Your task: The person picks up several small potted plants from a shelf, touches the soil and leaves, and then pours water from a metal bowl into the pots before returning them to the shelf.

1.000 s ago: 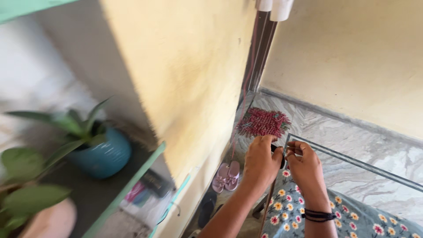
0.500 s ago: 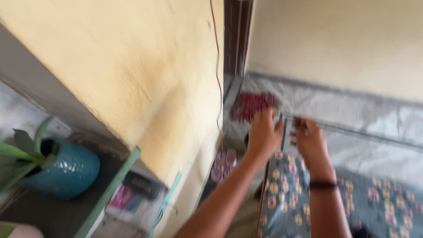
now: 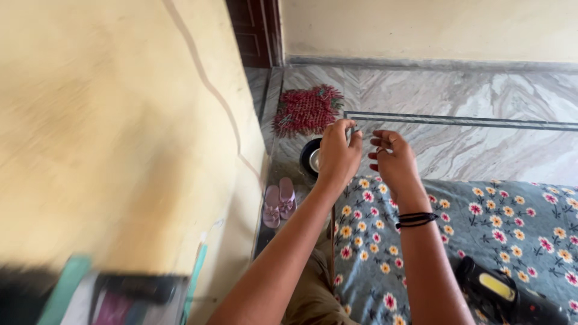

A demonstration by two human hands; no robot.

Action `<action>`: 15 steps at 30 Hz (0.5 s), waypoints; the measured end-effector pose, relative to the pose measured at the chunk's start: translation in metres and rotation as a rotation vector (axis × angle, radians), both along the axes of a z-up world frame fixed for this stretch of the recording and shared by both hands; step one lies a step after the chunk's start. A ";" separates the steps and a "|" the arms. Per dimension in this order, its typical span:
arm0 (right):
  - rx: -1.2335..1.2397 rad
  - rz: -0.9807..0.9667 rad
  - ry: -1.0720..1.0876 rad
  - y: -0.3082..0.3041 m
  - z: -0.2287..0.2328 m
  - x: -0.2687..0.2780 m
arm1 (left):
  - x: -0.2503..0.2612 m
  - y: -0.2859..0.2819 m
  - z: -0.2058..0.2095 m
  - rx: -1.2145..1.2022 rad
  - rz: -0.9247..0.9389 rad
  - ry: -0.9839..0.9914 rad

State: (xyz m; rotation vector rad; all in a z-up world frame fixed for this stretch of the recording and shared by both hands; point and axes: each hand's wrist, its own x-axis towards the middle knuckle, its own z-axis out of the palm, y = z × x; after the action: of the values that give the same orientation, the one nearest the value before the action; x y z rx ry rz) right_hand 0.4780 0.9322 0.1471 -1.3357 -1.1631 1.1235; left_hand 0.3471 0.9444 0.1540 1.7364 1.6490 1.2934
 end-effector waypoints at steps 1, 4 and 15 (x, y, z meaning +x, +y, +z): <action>-0.022 -0.002 0.030 0.010 -0.007 0.001 | 0.002 0.011 -0.004 -0.019 0.005 -0.042; -0.057 -0.018 0.084 0.052 -0.027 0.002 | 0.007 0.051 -0.017 -0.075 -0.019 -0.037; -0.236 -0.025 0.084 0.230 -0.114 0.002 | -0.007 0.221 -0.090 -0.275 0.041 -0.181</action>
State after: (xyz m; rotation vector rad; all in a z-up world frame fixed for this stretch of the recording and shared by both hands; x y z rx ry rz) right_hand 0.4800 1.1619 0.0331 -1.4627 -0.9727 1.3174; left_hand 0.3405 1.1654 0.0640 1.3909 1.6748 1.1422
